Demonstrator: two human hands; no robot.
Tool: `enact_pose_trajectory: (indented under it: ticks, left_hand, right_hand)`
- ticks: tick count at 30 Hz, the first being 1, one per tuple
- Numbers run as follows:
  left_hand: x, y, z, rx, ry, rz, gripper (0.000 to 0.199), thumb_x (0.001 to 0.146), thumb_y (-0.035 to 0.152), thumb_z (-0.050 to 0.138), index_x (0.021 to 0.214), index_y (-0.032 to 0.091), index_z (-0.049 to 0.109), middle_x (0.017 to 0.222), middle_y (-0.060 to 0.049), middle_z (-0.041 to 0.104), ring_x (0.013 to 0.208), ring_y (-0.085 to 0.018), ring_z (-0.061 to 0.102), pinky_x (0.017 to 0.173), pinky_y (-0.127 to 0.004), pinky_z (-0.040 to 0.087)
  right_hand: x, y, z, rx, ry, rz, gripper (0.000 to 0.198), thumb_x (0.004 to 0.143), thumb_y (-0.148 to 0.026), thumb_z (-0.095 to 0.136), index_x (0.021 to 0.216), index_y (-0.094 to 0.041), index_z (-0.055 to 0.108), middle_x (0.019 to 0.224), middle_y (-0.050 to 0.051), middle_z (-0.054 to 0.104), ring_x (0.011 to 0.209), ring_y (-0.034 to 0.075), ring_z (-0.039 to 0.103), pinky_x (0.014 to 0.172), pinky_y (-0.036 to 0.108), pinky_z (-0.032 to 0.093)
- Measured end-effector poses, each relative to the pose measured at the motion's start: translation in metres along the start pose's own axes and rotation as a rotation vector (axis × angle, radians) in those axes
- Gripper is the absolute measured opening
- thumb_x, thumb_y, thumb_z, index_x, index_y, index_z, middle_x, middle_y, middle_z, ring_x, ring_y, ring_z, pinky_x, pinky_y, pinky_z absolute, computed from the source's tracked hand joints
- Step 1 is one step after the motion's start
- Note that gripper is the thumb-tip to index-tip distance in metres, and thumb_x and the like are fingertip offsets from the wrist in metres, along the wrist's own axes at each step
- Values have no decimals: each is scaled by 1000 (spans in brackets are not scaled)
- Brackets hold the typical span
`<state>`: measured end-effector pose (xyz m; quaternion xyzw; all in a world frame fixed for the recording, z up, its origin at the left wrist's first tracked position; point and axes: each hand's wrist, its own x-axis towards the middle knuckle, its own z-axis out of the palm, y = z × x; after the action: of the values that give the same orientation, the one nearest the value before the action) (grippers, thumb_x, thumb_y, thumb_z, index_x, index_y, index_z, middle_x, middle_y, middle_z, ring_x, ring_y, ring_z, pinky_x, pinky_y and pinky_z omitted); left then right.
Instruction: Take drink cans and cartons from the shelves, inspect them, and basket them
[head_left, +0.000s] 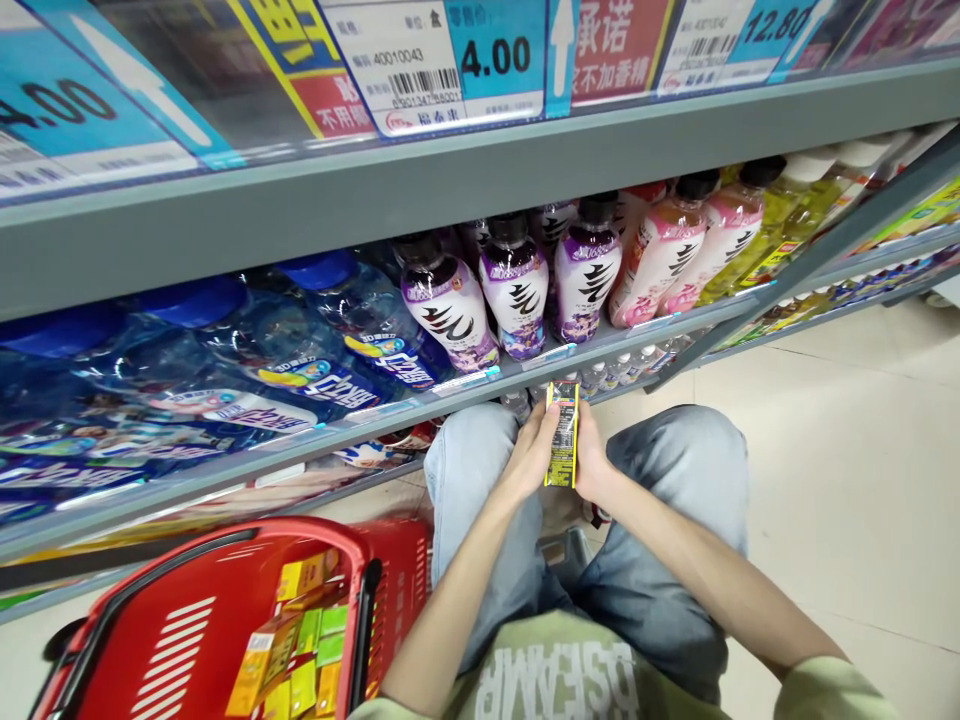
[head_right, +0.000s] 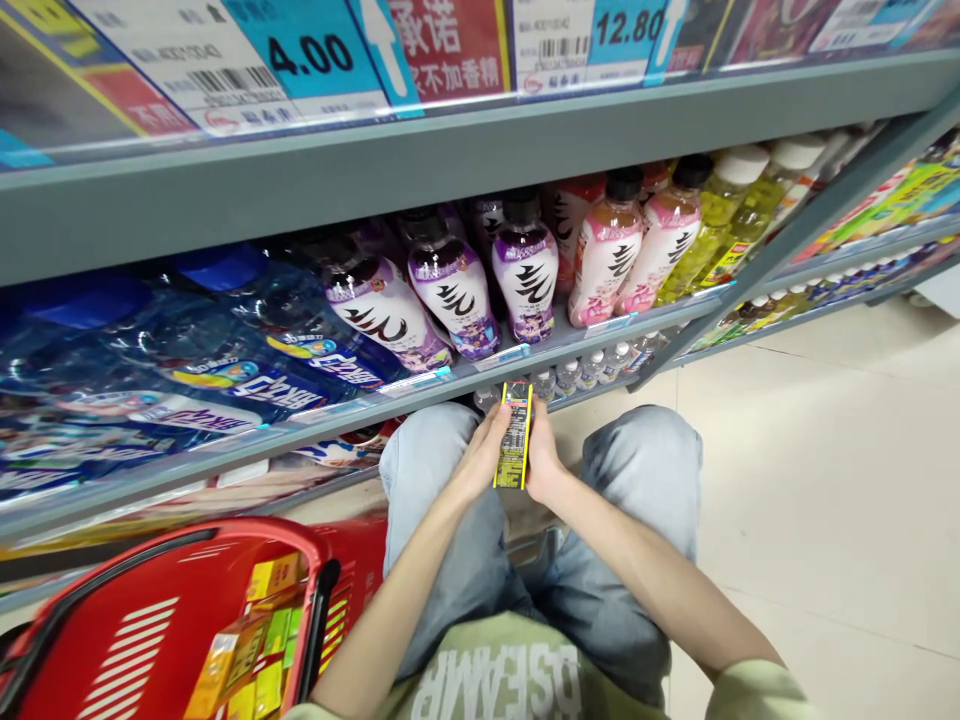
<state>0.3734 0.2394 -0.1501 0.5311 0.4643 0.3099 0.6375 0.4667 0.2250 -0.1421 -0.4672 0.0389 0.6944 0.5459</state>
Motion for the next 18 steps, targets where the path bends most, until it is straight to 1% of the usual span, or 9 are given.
enact_pose_trajectory:
  ticks: [2,4,7,9,13,18]
  left_hand:
    - [0,0,0,2,0,14,51,101,56,42,133,20,59,131,-8,66,123,-23,60,108,-33,42]
    - [0,0,0,4,3,33,49,100,55,45,131,20,60,132,-8,66,124,-23,60,108,-32,42]
    - [2,-3,0,13,7,60,47,98,52,51,131,19,60,134,-9,65,125,-23,59,109,-32,41]
    - [3,-6,0,26,1,71,48,96,50,55,132,18,59,134,-9,65,125,-24,59,108,-34,41]
    - [4,-11,-1,40,-17,78,50,96,50,56,132,16,57,133,-11,65,121,-26,61,106,-36,43]
    - [5,-11,-1,6,-49,78,54,96,51,56,136,16,55,136,-12,63,124,-27,59,107,-37,43]
  right_hand:
    - [-2,-1,2,38,61,59,42,91,-55,51,65,-23,59,55,-1,66,58,19,67,54,27,53]
    - [-3,-2,3,60,69,88,43,92,-55,49,66,-23,60,56,-1,67,59,19,67,54,27,53]
    - [-2,-2,4,64,55,96,43,90,-59,52,72,-22,63,57,-1,67,59,19,68,55,27,53]
    - [-2,-2,3,64,66,91,42,90,-58,52,73,-22,64,57,-1,67,60,20,68,56,27,53]
    - [-2,-2,2,65,95,92,39,91,-54,50,71,-23,63,54,-2,65,61,20,68,58,27,53]
    - [-2,-1,1,70,90,97,41,94,-48,43,66,-23,60,53,-1,63,62,19,69,58,26,53]
